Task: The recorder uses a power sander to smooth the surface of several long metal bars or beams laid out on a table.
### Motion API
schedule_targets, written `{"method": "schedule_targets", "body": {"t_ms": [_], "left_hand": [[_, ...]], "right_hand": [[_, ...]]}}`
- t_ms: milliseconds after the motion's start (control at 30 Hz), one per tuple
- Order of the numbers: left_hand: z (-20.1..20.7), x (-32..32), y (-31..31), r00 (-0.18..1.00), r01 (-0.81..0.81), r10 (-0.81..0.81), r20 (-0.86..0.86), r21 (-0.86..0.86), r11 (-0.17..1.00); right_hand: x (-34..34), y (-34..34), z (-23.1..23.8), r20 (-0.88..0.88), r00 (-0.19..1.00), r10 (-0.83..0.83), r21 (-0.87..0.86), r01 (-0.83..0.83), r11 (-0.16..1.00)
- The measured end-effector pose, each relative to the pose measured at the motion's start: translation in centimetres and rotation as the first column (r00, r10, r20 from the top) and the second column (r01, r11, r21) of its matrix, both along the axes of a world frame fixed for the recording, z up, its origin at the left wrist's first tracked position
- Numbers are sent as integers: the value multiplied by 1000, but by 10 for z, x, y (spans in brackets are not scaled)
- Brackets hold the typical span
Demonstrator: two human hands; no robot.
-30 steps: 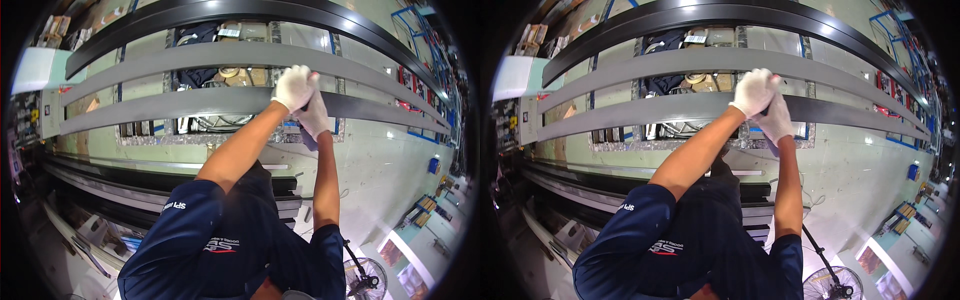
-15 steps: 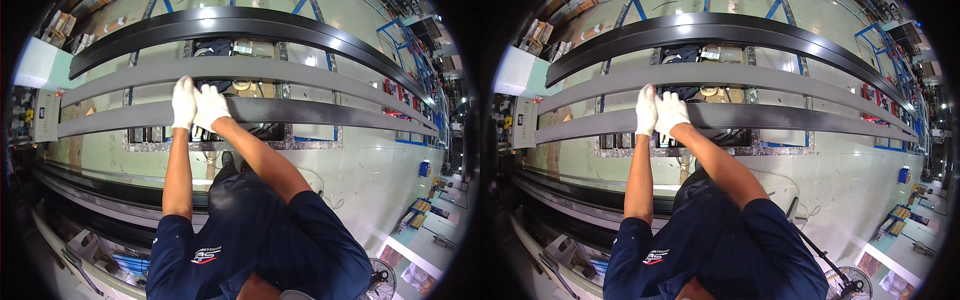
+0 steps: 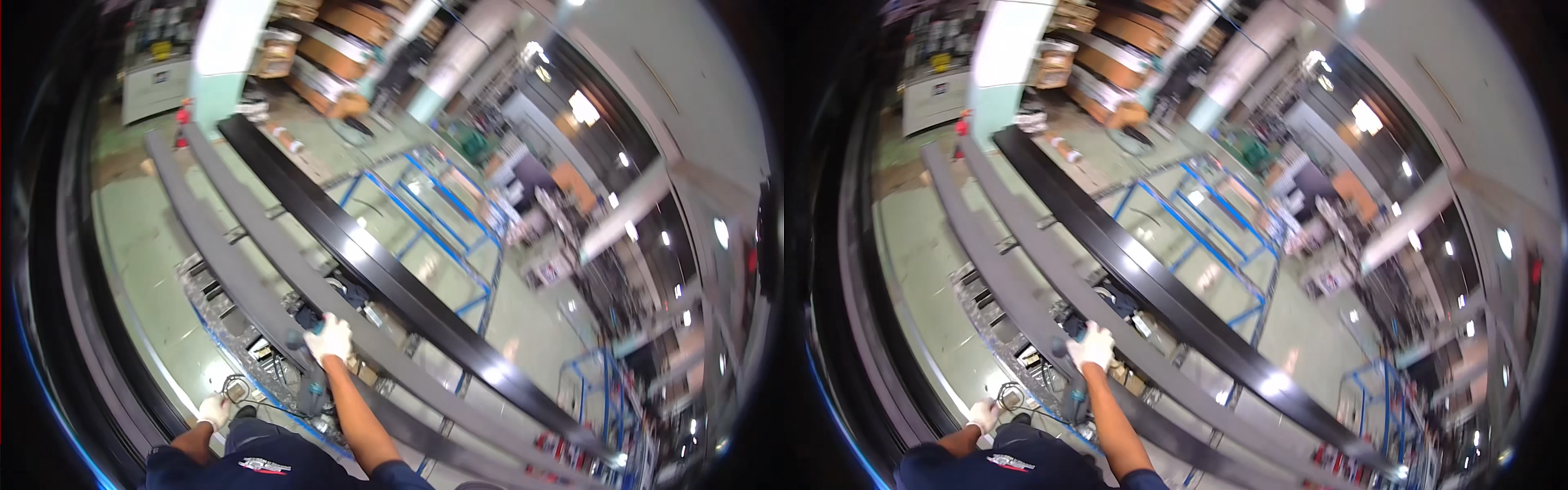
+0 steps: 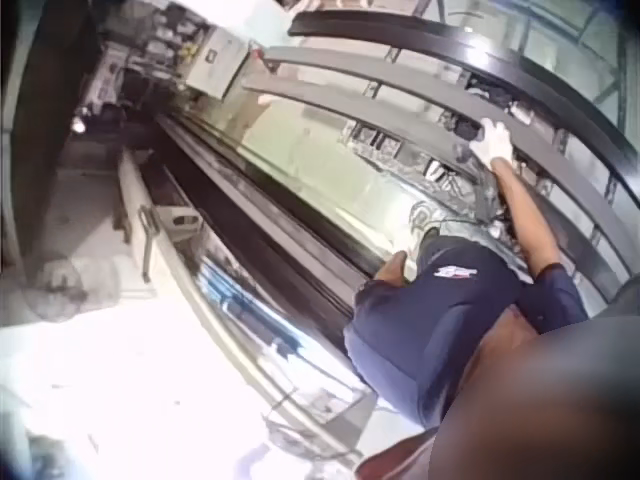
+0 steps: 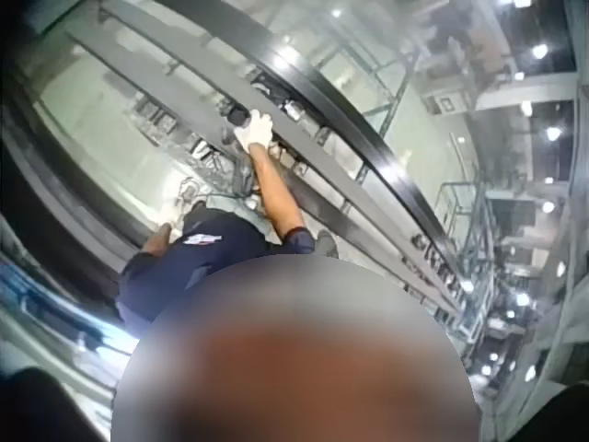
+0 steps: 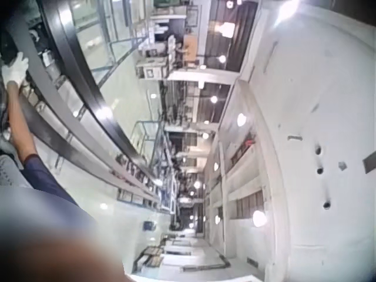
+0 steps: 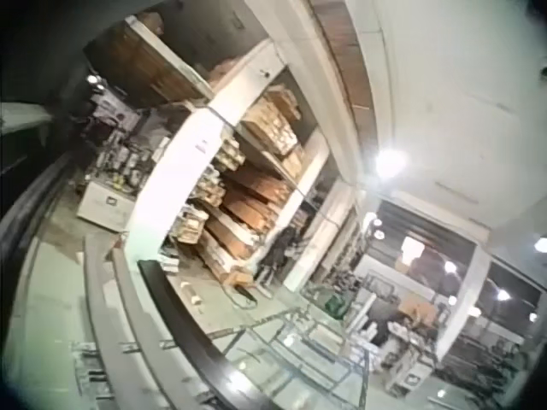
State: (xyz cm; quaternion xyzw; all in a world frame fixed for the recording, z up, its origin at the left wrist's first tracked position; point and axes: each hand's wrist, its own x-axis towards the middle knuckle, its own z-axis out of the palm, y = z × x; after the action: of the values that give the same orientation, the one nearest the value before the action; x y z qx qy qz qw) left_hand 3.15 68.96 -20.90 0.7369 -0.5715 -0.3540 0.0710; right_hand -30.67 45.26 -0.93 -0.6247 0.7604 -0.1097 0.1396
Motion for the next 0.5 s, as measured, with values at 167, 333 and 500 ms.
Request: {"method": "schedule_targets", "body": {"t_ms": [167, 333, 500], "left_hand": [[-57, 68, 160, 988, 1, -47, 148, 298, 955], [-97, -153, 130, 952, 227, -294, 82, 454, 862], [-82, -170, 195, 987, 125, -161, 22, 536, 835]], "right_hand": [[-82, 75, 27, 42, 995, -92, -46, 94, 994], [-218, 168, 8, 13, 972, -236, -45, 236, 971], [-358, 242, 4, -57, 926, -372, -54, 369, 928]]}}
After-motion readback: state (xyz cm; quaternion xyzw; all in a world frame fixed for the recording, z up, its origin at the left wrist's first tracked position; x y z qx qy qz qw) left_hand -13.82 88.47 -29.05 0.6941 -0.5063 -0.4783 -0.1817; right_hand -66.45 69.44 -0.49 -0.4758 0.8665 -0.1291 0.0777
